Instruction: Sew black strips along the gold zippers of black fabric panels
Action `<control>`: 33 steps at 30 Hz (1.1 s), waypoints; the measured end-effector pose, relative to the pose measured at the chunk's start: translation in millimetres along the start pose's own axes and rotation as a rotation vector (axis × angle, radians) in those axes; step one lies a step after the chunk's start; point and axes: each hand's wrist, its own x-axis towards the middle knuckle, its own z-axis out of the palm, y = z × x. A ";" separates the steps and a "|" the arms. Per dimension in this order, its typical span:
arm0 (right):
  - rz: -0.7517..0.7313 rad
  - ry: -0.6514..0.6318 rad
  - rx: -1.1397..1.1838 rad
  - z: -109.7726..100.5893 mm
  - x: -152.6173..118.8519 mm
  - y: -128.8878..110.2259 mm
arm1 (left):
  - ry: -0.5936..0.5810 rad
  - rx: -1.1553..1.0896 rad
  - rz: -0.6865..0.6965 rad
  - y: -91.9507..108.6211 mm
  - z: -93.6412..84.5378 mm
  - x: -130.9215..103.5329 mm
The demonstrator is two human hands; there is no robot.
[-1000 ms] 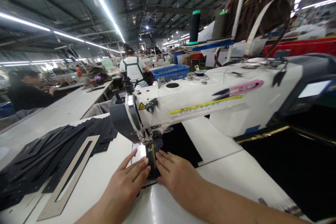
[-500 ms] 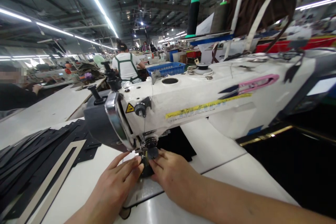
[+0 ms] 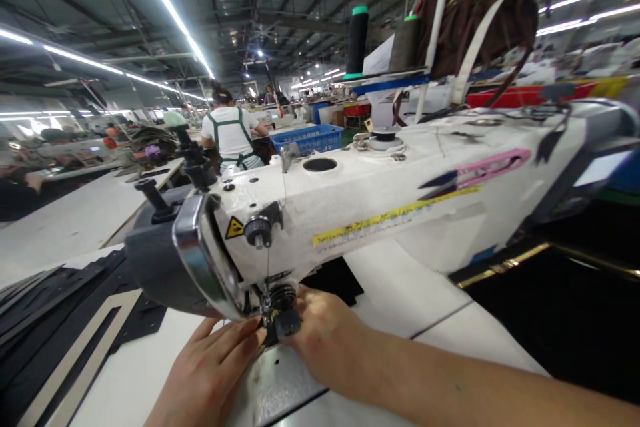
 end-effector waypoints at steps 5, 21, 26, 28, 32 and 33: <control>-0.049 0.080 -0.021 3.8 -0.2 1.4 | 0.000 -0.046 -0.035 2.5 0.1 2.6; -0.074 0.139 0.064 -3.6 1.5 -1.4 | 0.033 -0.100 -0.099 5.8 2.2 1.2; -0.072 0.142 0.043 2.3 -0.8 -1.5 | 0.049 -0.102 -0.044 3.2 5.3 0.0; -0.053 0.109 0.050 0.7 -0.9 -0.5 | 0.040 -0.096 -0.048 1.3 6.6 -1.5; -0.036 -0.005 0.004 -16.2 -5.4 12.9 | -0.008 -0.066 -0.084 -0.7 2.2 -1.8; -0.014 -0.008 -0.070 -21.1 -8.9 17.5 | -0.026 -0.048 -0.095 1.0 -1.3 -0.8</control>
